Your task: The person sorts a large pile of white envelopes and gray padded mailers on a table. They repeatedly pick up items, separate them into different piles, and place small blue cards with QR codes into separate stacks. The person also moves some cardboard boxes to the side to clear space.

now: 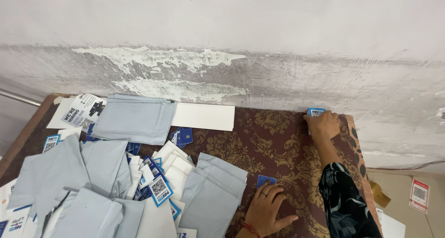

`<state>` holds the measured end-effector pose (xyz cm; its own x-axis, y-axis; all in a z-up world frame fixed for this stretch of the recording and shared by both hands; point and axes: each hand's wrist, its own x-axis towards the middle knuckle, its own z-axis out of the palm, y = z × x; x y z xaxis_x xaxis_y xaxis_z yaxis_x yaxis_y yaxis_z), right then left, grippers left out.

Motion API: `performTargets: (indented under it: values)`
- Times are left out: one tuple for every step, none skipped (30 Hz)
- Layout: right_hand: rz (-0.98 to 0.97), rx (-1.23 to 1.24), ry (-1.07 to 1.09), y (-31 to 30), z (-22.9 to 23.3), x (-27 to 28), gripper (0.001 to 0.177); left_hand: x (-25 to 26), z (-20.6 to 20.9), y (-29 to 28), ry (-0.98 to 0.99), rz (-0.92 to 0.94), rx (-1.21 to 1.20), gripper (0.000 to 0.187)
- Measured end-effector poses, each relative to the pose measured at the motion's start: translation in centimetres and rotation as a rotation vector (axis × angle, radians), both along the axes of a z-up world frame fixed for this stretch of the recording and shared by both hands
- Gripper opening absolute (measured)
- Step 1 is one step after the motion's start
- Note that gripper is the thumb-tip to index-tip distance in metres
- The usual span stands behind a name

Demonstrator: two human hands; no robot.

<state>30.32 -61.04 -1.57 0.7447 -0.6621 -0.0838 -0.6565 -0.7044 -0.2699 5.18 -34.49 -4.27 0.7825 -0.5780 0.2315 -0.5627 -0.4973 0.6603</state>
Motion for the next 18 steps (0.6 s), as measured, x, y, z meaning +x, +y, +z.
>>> performTargets:
  values:
    - [0.003,-0.006,0.017,0.0,0.0,0.0,0.09,0.0,0.0,0.0,-0.006,0.001,0.001,0.073]
    - [0.005,-0.011,0.033,-0.1,0.0,0.1,0.092,-0.1,-0.1,-0.1,-0.013,0.002,0.002,0.073]
    - [-0.001,0.009,0.041,-0.3,-0.1,0.2,0.105,-0.1,-0.1,0.0,-0.008,0.0,-0.003,0.073]
    - [-0.006,0.028,0.05,-0.6,-0.2,0.4,0.118,-0.1,-0.1,0.0,-0.004,-0.002,-0.009,0.073]
    - [-0.015,0.05,0.058,-0.9,-0.5,0.4,0.132,-0.2,-0.1,0.1,0.001,-0.007,-0.013,0.073]
    - [0.055,0.051,0.05,-1.5,-0.9,0.0,0.137,-0.3,-0.1,0.2,-0.003,-0.01,-0.009,0.074]
    - [0.128,0.05,0.038,-2.4,-1.0,-0.4,0.143,-0.2,-0.1,0.1,-0.01,-0.011,-0.008,0.074]
    - [0.2,0.048,0.026,-2.9,-1.2,-0.8,0.148,-0.1,-0.1,0.2,-0.017,-0.011,-0.007,0.074]
    - [0.194,0.12,0.009,-3.4,-1.4,-1.7,0.148,-0.1,-0.1,0.1,-0.021,-0.005,-0.014,0.073]
    - [0.187,0.191,-0.008,-4.1,-1.3,-2.9,0.149,0.0,-0.1,0.0,-0.024,0.002,-0.021,0.073]
    - [0.179,0.263,-0.025,-4.6,-1.2,-4.2,0.151,0.0,-0.3,0.0,-0.028,0.008,-0.028,0.073]
    - [0.214,0.261,-0.072,-4.8,-1.1,-5.5,0.145,-0.2,-0.4,0.0,-0.026,0.007,-0.03,0.072]
    - [0.249,0.261,-0.122,-4.9,-0.9,-6.5,0.14,-0.1,-0.5,0.0,-0.026,0.005,-0.028,0.071]
    - [0.285,0.261,-0.172,-5.0,-0.7,-7.4,0.135,-0.1,-0.5,-0.1,-0.027,0.004,-0.027,0.071]
    - [0.297,0.284,-0.243,-5.0,-0.7,-8.3,0.128,-0.1,-0.6,0.0,-0.026,0.002,-0.023,0.07]
    - [0.309,0.306,-0.314,-5.0,-0.7,-9.0,0.12,-0.2,-0.6,0.0,-0.024,0.0,-0.018,0.07]
    - [0.321,0.327,-0.387,-5.1,-0.7,-9.3,0.113,-0.1,-0.7,-0.1,-0.024,-0.001,-0.014,0.07]
    - [0.319,0.357,-0.42,-5.2,-0.7,-9.1,0.108,0.0,-0.7,-0.1,-0.024,-0.002,-0.015,0.071]
